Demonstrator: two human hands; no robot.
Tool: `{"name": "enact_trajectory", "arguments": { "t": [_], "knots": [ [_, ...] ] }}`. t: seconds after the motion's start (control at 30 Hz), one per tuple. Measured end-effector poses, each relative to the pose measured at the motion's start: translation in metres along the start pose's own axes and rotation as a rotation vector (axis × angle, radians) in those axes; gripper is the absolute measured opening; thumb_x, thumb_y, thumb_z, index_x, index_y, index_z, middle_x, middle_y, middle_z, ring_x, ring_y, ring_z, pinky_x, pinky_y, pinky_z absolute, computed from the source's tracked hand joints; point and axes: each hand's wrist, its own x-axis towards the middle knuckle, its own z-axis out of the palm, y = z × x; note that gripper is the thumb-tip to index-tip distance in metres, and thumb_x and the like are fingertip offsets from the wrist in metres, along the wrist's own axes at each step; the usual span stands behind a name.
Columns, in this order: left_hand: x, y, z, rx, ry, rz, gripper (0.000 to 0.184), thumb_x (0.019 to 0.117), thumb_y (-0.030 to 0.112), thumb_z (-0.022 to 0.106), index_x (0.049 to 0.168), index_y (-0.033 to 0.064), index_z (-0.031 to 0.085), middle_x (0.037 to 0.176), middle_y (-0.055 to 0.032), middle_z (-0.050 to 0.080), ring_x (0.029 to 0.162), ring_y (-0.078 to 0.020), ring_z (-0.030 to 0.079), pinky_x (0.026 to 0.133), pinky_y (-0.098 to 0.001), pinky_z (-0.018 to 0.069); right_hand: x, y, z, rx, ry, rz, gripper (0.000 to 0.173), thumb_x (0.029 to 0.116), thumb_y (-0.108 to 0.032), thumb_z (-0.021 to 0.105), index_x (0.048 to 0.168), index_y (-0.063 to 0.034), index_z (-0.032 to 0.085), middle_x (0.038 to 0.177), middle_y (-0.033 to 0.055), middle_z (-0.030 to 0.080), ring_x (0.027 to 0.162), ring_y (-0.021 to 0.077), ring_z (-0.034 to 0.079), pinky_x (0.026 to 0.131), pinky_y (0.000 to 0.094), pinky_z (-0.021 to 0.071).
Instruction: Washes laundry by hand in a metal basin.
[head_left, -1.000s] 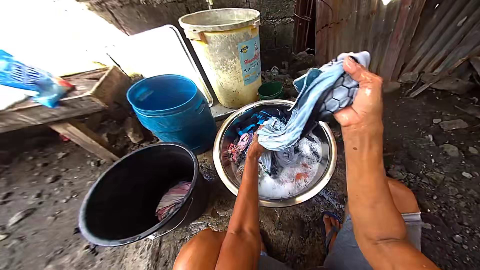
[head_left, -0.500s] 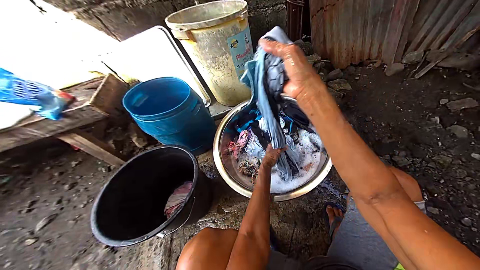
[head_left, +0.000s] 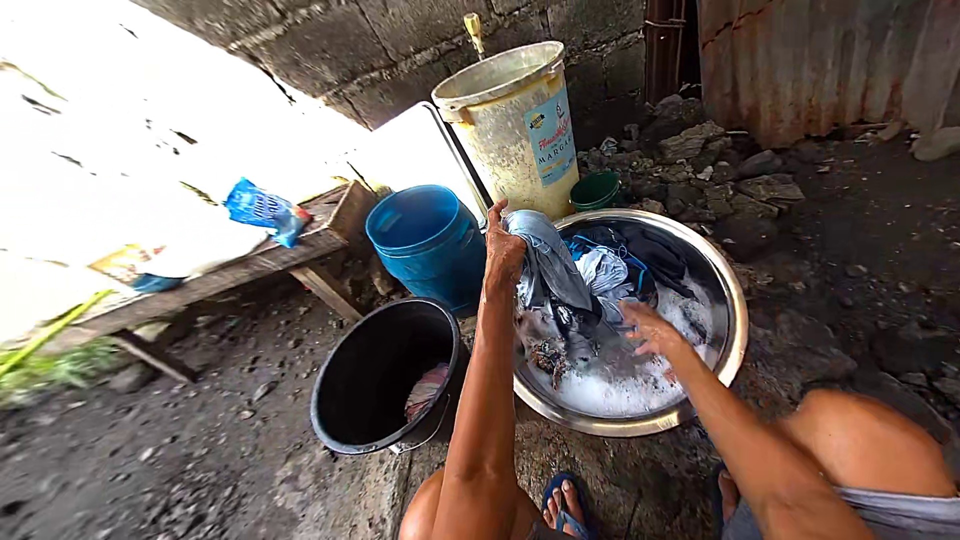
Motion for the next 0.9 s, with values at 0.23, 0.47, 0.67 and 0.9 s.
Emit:
{"name": "enact_trajectory", "arguments": {
  "t": [0.23,0.47,0.67,0.9],
  "knots": [
    [-0.005,0.036,-0.006,0.282,-0.283,0.289,0.095,0.0751,0.0,0.069,0.16,0.0164,0.03,0.12,-0.0159,0.064,0.1,-0.0185,0.067,0.088,-0.0386,0.0576,-0.018,-0.006,0.081,0.491,-0.266,0.164,0.095,0.0928,-0.086,0.016,0.166,-0.0287,-0.002,0.168,0.029,0.013,0.136,0.0582,0.044,0.09,0.0727,0.0516],
    [-0.078,-0.003,-0.005,0.116,-0.267,0.36,0.075,0.0848,0.061,0.07,0.147,0.0232,0.052,0.128,0.0006,0.066,0.103,-0.0088,0.065,0.085,-0.0326,0.0582,0.003,-0.021,0.093,1.08,-0.23,-0.05,0.081,0.0978,-0.079,0.021,0.147,-0.0195,0.046,0.131,0.015,0.064,0.115,0.0304,0.064,0.09,0.0556,0.056],
    [-0.138,-0.097,0.005,-0.849,0.053,0.053,0.042,0.1064,0.035,0.041,0.139,0.0143,0.059,0.123,-0.0051,0.071,0.112,-0.014,0.069,0.093,-0.0339,0.0593,0.006,-0.027,0.076,1.229,-0.273,-0.404,0.05,0.1117,-0.045,0.025,0.126,-0.0108,0.059,0.105,0.0069,0.072,0.099,0.0156,0.07,0.087,0.0379,0.0605],
    [-0.134,-0.15,-0.017,-0.855,0.463,-0.255,0.058,0.1098,0.049,0.014,0.127,0.0154,0.057,0.109,-0.0062,0.071,0.1,-0.019,0.069,0.084,-0.0432,0.0602,-0.03,-0.069,0.074,0.897,-0.06,-0.315,0.028,0.1066,-0.028,0.045,0.112,-0.0066,0.062,0.093,0.0096,0.068,0.085,0.019,0.068,0.076,0.0399,0.0589]
  ]
}}
